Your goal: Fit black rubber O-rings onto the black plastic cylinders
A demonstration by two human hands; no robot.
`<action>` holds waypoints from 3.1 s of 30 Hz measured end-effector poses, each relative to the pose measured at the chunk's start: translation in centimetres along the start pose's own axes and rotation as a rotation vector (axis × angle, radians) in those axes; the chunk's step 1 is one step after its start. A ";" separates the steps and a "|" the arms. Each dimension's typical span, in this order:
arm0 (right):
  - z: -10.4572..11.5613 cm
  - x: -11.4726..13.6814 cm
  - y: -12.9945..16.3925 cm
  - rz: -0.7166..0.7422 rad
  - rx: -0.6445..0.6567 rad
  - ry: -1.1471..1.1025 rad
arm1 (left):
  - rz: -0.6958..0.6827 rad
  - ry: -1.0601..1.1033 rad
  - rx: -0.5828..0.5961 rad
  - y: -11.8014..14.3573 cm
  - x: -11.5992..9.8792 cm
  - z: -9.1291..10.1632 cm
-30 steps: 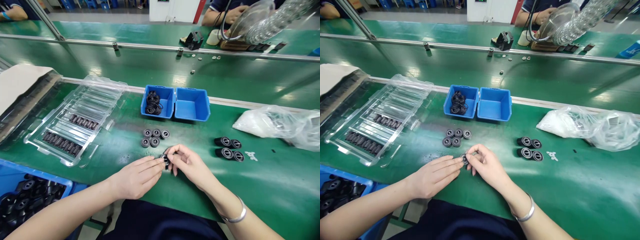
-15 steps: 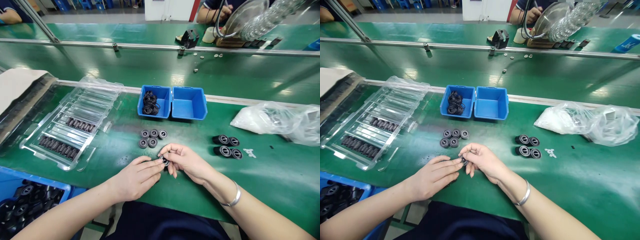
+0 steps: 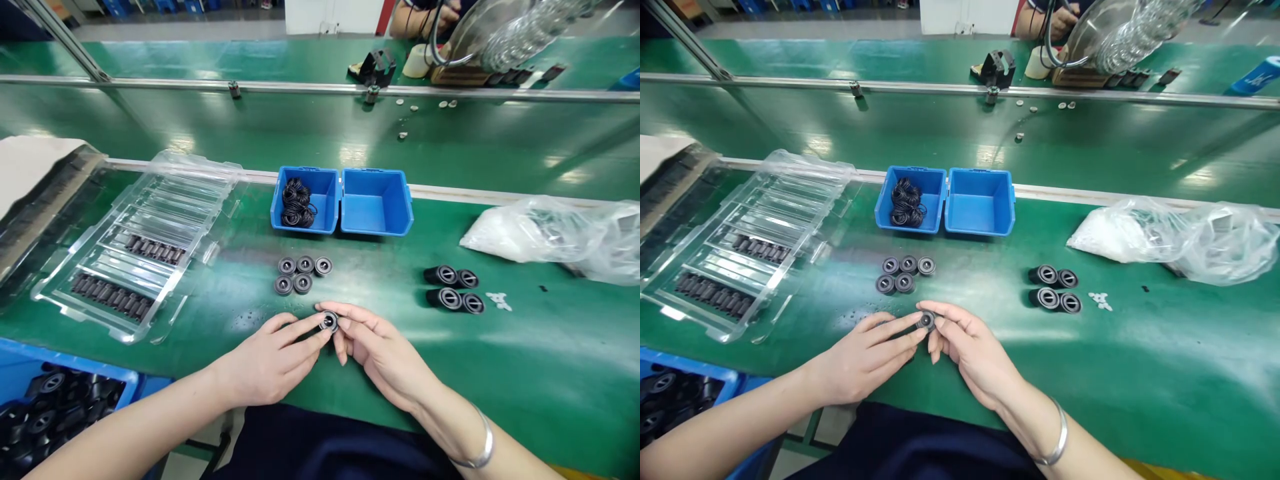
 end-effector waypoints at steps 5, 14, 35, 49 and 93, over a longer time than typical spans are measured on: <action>-0.7 0.1 -0.1 -0.136 0.110 -0.003 | -0.018 -0.064 0.064 0.1 -0.8 -0.9; -1.0 -0.5 0.5 -0.116 0.179 -0.089 | -0.016 -0.072 0.105 0.5 -1.0 -1.8; -1.1 -0.2 0.5 -0.053 0.167 -0.110 | -0.015 -0.054 0.106 0.1 -0.9 -1.5; -0.8 -0.3 -0.3 -0.133 0.090 -0.021 | 0.044 -0.039 0.160 -0.2 -0.7 -1.9; 0.0 0.7 -0.9 0.068 0.035 0.135 | 0.033 -0.114 0.130 -0.7 -0.9 -1.9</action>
Point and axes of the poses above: each hand's wrist, its own y-axis away from the middle knuckle, its own z-axis out of the back of the hand, x = y × z, the point moved 9 cm from there along -y, towards the middle knuckle, and after that the axes turned 5 degrees about z, right-handed, at the moved point
